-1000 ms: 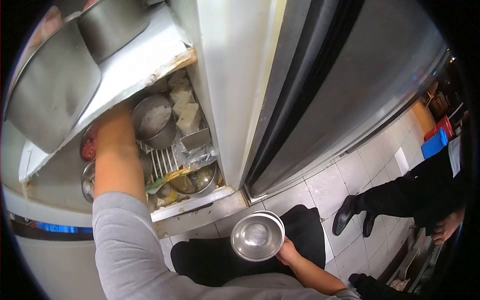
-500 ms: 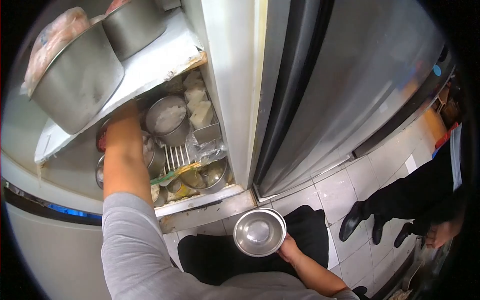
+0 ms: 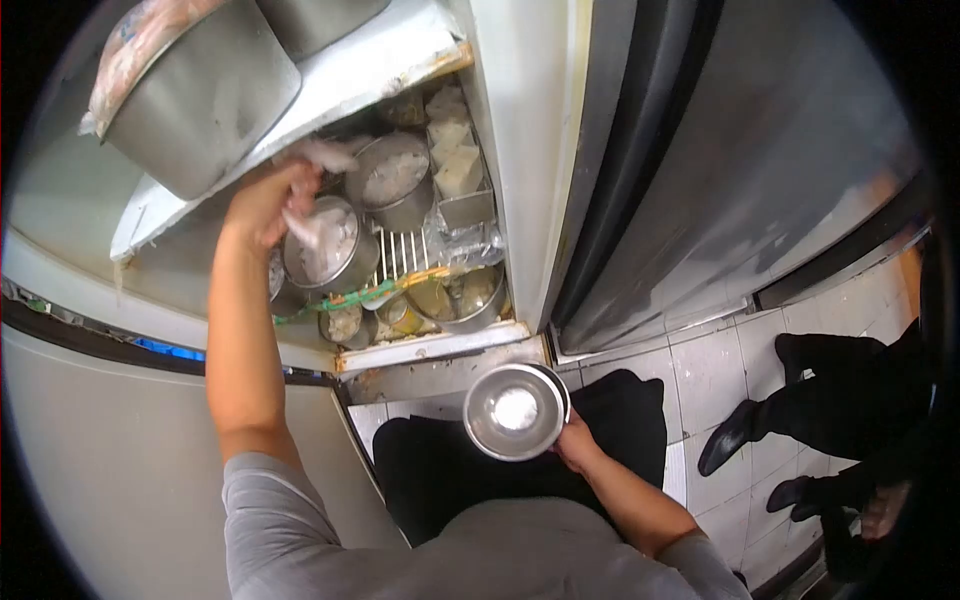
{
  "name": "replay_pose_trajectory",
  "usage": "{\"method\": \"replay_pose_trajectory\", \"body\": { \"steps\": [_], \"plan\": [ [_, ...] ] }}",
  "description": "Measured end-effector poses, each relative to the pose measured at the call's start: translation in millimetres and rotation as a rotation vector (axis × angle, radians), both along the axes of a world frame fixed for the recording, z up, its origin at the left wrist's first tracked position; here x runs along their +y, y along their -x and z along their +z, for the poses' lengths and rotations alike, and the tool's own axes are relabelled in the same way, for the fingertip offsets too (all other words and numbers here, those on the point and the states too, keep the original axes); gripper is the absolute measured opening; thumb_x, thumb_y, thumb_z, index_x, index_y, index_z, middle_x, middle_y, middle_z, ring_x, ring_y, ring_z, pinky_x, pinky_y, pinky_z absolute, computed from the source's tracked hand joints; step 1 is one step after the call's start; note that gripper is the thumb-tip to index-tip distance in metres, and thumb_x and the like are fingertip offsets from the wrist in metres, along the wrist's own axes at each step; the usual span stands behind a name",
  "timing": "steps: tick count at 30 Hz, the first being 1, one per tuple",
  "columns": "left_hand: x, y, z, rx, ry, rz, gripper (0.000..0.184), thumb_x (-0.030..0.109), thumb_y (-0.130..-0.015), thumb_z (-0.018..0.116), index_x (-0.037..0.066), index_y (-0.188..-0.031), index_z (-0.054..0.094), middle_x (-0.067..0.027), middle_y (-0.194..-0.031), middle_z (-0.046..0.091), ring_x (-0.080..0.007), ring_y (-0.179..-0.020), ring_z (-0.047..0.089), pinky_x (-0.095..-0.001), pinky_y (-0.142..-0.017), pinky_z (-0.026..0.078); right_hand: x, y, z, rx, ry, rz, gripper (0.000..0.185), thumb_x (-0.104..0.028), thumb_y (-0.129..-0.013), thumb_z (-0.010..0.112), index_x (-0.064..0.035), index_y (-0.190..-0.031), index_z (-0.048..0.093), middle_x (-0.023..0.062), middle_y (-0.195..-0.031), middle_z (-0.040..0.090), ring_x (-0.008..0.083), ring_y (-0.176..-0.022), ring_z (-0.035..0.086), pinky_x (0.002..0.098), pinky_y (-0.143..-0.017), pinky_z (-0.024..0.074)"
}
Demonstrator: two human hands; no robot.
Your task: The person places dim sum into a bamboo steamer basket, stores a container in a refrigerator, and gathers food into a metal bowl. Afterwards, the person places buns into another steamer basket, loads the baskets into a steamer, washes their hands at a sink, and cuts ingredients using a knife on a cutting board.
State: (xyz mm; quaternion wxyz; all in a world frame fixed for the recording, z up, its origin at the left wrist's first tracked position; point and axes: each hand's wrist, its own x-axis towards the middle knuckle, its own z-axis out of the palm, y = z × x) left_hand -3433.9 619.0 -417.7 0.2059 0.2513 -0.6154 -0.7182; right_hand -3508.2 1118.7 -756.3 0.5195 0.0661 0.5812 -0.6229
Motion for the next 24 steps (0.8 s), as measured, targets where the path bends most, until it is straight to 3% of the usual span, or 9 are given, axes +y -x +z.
{"method": "replay_pose_trajectory", "body": {
  "steps": [1,2,4,7,11,17,21,23,24],
  "plan": [
    [32.2,-9.5,-2.6,-0.098,0.159,0.009,0.017,0.005,-0.089,0.07,0.0,-0.104,0.064,-0.004,-0.078,0.061,-0.0075,-0.058,0.05,-0.0232,-0.046,0.035,-4.5,1.6,-3.5,0.042,0.01,0.083,0.049,-0.02,-0.101,0.061,-0.0145,-0.148,0.049,0.0088,-0.121,0.068,0.0215,-0.098,0.071,0.0359,-0.072,0.0613],
    [90.4,-10.8,2.3,0.025,0.149,-0.005,0.017,0.005,-0.086,0.073,0.002,-0.1,0.066,-0.0016,-0.074,0.06,-0.0075,-0.055,0.049,-0.0231,-0.047,0.036,-13.8,2.4,-0.9,0.036,0.021,0.087,0.049,-0.02,-0.101,0.06,-0.0147,-0.148,0.049,0.0089,-0.12,0.068,0.0206,-0.097,0.071,0.0351,-0.071,0.0611],
    [132.9,-22.6,-21.0,-0.016,0.088,-0.176,0.027,0.008,-0.079,0.084,0.004,-0.102,0.07,-0.0032,-0.084,0.07,-0.0061,-0.059,0.054,-0.0203,-0.049,0.04,-38.7,2.4,14.0,0.044,0.054,0.1,0.048,-0.017,-0.101,0.06,-0.0148,-0.148,0.05,0.0091,-0.12,0.069,0.0197,-0.095,0.071,0.0339,-0.07,0.0611],
    [176.1,-25.7,-67.0,-0.159,0.06,-0.371,0.041,0.009,-0.078,0.089,0.001,-0.114,0.073,-0.0055,-0.099,0.077,-0.0119,-0.089,0.072,-0.0259,-0.079,0.058,-70.8,1.2,38.4,0.021,0.13,0.084,0.047,-0.012,-0.103,0.057,-0.0146,-0.149,0.048,0.0103,-0.125,0.068,0.0214,-0.099,0.072,0.0365,-0.074,0.063],
    [194.7,-31.7,-103.3,-0.238,-0.105,-0.277,0.034,0.016,-0.084,0.086,0.001,-0.111,0.074,-0.0056,-0.1,0.077,-0.0071,-0.081,0.067,-0.0211,-0.067,0.053,-93.7,-0.1,70.6,-0.023,0.173,0.064,0.044,-0.008,-0.105,0.051,-0.014,-0.148,0.048,0.0114,-0.131,0.066,0.0243,-0.106,0.071,0.0399,-0.079,0.0641],
    [203.0,-37.8,-76.5,-0.124,-0.123,-0.196,0.033,0.031,-0.101,0.069,0.005,-0.12,0.07,-0.008,-0.102,0.077,-0.0051,-0.064,0.058,-0.0172,-0.054,0.043,-98.2,-3.1,71.1,0.024,0.213,0.072,0.049,-0.013,-0.103,0.053,-0.017,-0.151,0.046,0.0104,-0.133,0.064,0.0226,-0.109,0.07,0.0368,-0.08,0.063],
    [209.4,-32.4,-81.9,-0.346,-0.095,-0.39,0.029,0.03,-0.103,0.066,0.009,-0.123,0.069,-0.0037,-0.093,0.073,-0.0073,-0.056,0.056,-0.0212,-0.053,0.046,-101.3,-3.3,74.2,0.011,0.213,0.078,0.049,-0.014,-0.103,0.054,-0.0161,-0.151,0.046,0.0107,-0.133,0.065,0.0231,-0.11,0.07,0.0376,-0.081,0.0632],
    [203.8,-28.3,-112.8,-0.471,0.378,-0.312,0.027,0.028,-0.104,0.065,0.009,-0.123,0.069,-0.0013,-0.088,0.07,-0.0072,-0.056,0.057,-0.0231,-0.051,0.048,-101.2,-3.8,79.8,0.0,0.222,0.055,0.049,-0.017,-0.103,0.056,-0.0156,-0.152,0.046,0.0098,-0.133,0.065,0.0228,-0.11,0.07,0.0378,-0.08,0.0635],
    [197.4,-27.8,-117.0,-0.497,0.33,-0.274,0.028,0.027,-0.103,0.066,0.007,-0.123,0.069,-0.0011,-0.089,0.071,-0.0067,-0.054,0.055,-0.0231,-0.049,0.046,-101.0,-3.3,77.0,0.0,0.222,0.053,0.049,-0.017,-0.103,0.056,-0.0156,-0.152,0.046,0.0098,-0.133,0.065,0.0228,-0.11,0.07,0.0378,-0.08,0.0635]
  ]
}}
